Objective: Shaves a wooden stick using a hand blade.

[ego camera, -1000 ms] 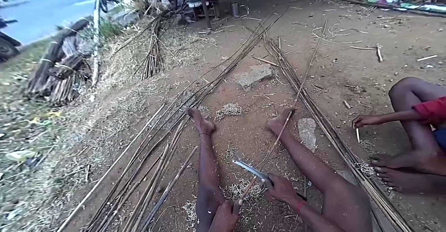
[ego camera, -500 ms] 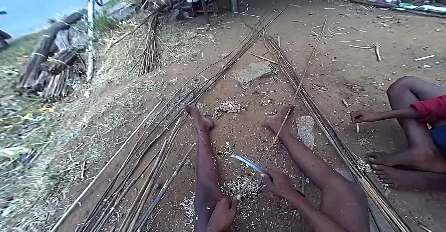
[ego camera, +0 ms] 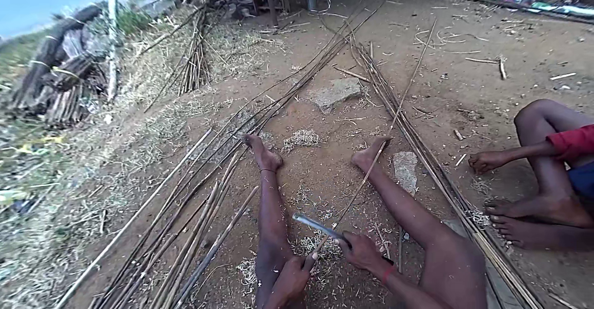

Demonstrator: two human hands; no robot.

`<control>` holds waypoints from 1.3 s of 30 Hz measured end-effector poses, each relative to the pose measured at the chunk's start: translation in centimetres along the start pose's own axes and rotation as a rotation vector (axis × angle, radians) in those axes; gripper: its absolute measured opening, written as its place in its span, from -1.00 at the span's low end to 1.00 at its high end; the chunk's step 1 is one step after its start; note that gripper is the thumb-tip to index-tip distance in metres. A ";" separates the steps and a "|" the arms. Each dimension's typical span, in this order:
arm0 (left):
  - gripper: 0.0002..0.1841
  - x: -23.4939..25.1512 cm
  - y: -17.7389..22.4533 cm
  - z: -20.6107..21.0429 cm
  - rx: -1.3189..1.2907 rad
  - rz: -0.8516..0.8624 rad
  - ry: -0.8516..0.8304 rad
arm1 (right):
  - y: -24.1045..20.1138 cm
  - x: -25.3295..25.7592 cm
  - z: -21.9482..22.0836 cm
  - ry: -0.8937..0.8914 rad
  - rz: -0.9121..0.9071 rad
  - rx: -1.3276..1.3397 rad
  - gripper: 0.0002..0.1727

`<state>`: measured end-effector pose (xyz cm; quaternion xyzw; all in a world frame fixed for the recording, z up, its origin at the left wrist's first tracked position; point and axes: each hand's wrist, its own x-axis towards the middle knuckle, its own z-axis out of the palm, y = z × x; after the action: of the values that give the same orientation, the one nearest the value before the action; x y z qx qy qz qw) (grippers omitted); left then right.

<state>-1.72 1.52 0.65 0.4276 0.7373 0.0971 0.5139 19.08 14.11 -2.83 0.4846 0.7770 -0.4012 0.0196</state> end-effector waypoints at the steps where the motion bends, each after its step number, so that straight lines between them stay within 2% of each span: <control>1: -0.39 -0.2 -0.1 0.4 -0.013 -0.004 -0.010 | 0.7 0.6 -0.3 0.044 0.073 0.078 -0.44; 3: -0.40 -0.4 -0.3 0.9 -0.033 -0.011 -0.015 | 1.7 1.3 0.1 0.117 0.124 0.167 -0.45; 5: -0.39 -0.7 -0.7 0.7 -0.029 -0.016 -0.022 | 0.5 -0.6 1.2 0.006 0.046 0.066 -0.42; 7: -0.38 -0.1 -0.5 0.4 -0.033 -0.004 -0.010 | 0.5 -0.5 0.0 -0.008 0.008 -0.022 -0.40; 10: -0.41 0.0 -1.1 1.0 -0.108 -0.026 -0.044 | 2.6 1.2 -0.3 0.120 0.150 0.167 -0.43; 13: -0.40 0.0 -1.4 0.8 -0.124 -0.001 -0.043 | 0.0 -1.6 1.7 -0.039 -0.017 0.004 -0.39; 14: -0.40 0.2 -1.1 0.5 -0.113 0.010 -0.037 | -0.3 -1.6 1.6 -0.033 -0.059 -0.039 -0.39; 18: -0.41 0.3 -1.4 1.4 -0.165 -0.037 -0.092 | 1.7 0.9 0.6 0.096 0.116 0.121 -0.44; 20: -0.42 0.0 -1.8 1.3 -0.218 -0.040 -0.105 | 1.0 -0.3 1.1 0.043 0.068 0.082 -0.42; 22: -0.42 0.1 -1.5 1.1 -0.207 -0.024 -0.097 | 1.8 0.1 -0.7 0.053 0.054 -0.006 -0.40; 25: -0.37 -0.5 -1.2 1.2 -0.077 -0.033 -0.066 | 3.1 0.9 -0.4 0.110 0.137 0.106 -0.43; 27: -0.33 -0.3 -1.1 0.9 -0.041 -0.006 -0.038 | 0.6 -1.0 0.9 0.005 0.034 0.032 -0.43; 29: -0.35 0.2 -1.2 0.5 -0.119 0.015 -0.053 | -0.7 -1.5 1.0 -0.030 -0.047 -0.037 -0.41; 32: -0.45 0.3 -1.7 0.9 -0.326 -0.044 -0.164 | 1.3 1.5 -0.5 0.098 0.110 0.095 -0.46; 33: -0.46 0.0 -1.9 1.1 -0.360 -0.059 -0.181 | 1.4 1.1 0.0 0.092 0.114 0.090 -0.45; 36: -0.46 0.6 -1.7 0.5 -0.370 -0.014 -0.182 | -0.6 -1.2 1.1 -0.015 -0.030 -0.034 -0.40; 39: -0.45 0.8 -1.3 0.6 -0.305 0.026 -0.179 | 1.0 0.9 -0.4 0.089 0.099 0.101 -0.44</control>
<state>-1.99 1.12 -0.88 0.3611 0.6597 0.1757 0.6353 19.46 15.25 -3.57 0.5401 0.7312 -0.4163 -0.0197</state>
